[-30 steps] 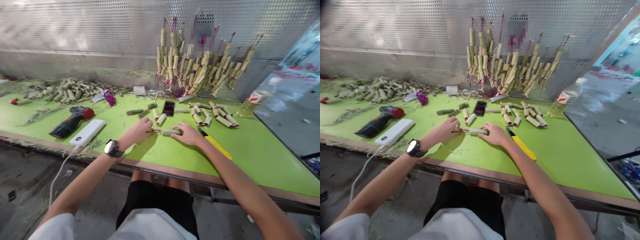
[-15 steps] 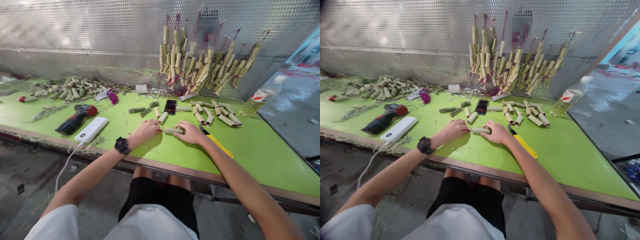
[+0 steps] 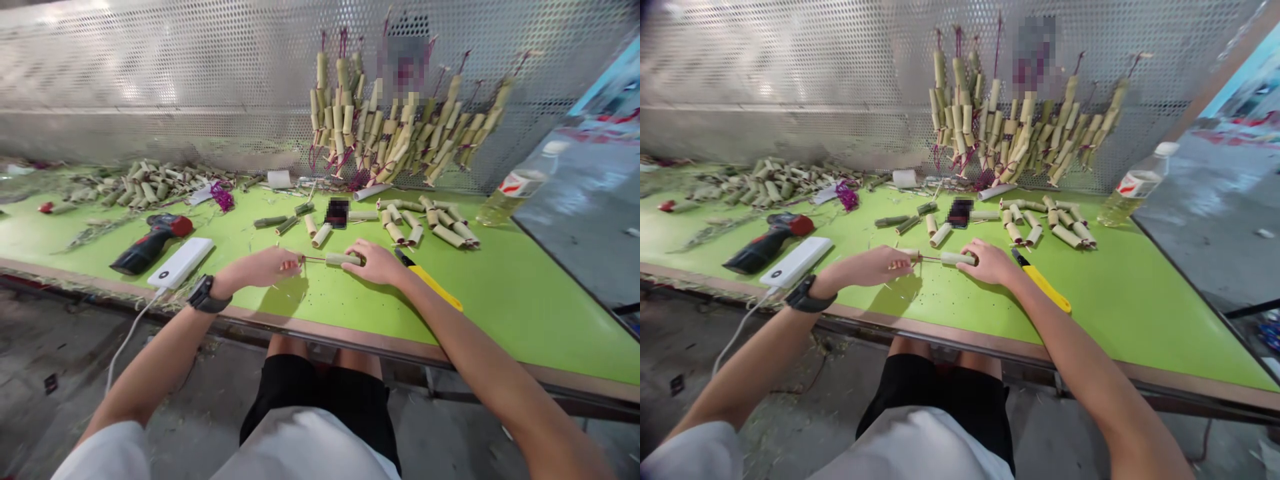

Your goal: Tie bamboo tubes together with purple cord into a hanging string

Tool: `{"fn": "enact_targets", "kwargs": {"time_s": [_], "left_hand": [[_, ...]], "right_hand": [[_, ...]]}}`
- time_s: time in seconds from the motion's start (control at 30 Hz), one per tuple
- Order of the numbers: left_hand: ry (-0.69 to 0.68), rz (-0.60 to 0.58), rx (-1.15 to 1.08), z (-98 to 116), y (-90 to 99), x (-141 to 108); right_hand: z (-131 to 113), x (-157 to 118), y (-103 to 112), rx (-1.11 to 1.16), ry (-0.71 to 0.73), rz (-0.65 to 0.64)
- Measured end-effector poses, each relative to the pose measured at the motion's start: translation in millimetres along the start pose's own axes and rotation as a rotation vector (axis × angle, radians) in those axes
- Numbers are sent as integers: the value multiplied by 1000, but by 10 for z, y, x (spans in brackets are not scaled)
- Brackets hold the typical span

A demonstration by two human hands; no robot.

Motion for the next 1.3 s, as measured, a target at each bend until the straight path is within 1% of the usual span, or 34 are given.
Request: {"fn": "enact_targets", "kwargs": {"time_s": [0.1, 0.2, 0.27, 0.37, 0.47, 0.5, 0.53, 0.6, 0.67, 0.7, 0.77, 0.8, 0.9, 0.97, 1.07, 1.13, 1.17, 1.23, 1.3], "left_hand": [[-39, -145, -100, 123, -74, -144], [-58, -222, -160, 244, -166, -233], [-50, -253, -187, 284, -231, -257], [-11, -264, -198, 222, -251, -257], [58, -278, -156, -20, -173, -241], [87, -265, -112, -135, -116, -225], [107, -219, -49, -246, -26, -196], [84, -65, 65, -384, 189, -113], [-24, 54, 120, -381, 305, -26], [-82, 81, 132, -356, 307, 16], [-159, 80, 130, -315, 232, 103], [-170, 66, 124, -310, 180, 149], [-120, 55, 123, -365, 90, 269], [-72, 56, 129, -425, 88, 321], [-27, 10, 131, -471, 94, 366], [-14, 8, 137, -417, 115, 400], [-25, 23, 139, -340, 123, 427], [-99, 65, 131, -82, 96, 511], [-204, 105, 136, 236, 4, 624]], "right_hand": [[-14, -2, 7, 3, 4, 7], [-26, -3, 16, -10, 0, 16], [-23, -1, 18, -22, -11, 16], [-10, 0, 31, -26, -19, 20], [-6, -9, 67, -24, -14, 32], [-8, -15, 78, -27, -12, 31], [-11, -21, 87, -30, -10, 27], [-11, -33, 89, -43, -14, 3], [11, -40, 82, -67, -27, -26], [31, -40, 79, -82, -35, -36], [86, -33, 86, -97, -50, -32], [115, -26, 94, -96, -52, -19], [196, -2, 112, -82, -44, 19], [242, 12, 121, -83, -39, 37], [320, 32, 134, -78, -67, 51], [364, 44, 139, -64, -95, 60], [378, 49, 139, -57, -106, 64], [394, 55, 148, -51, -126, 84], [392, 50, 163, -57, -142, 101]]}}
Point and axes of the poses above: each hand's wrist, its own x-axis towards the middle knuckle, its own y-axis out of the back of the hand, z = x × y, the point moved 10 cm from there along x, towards the middle knuckle
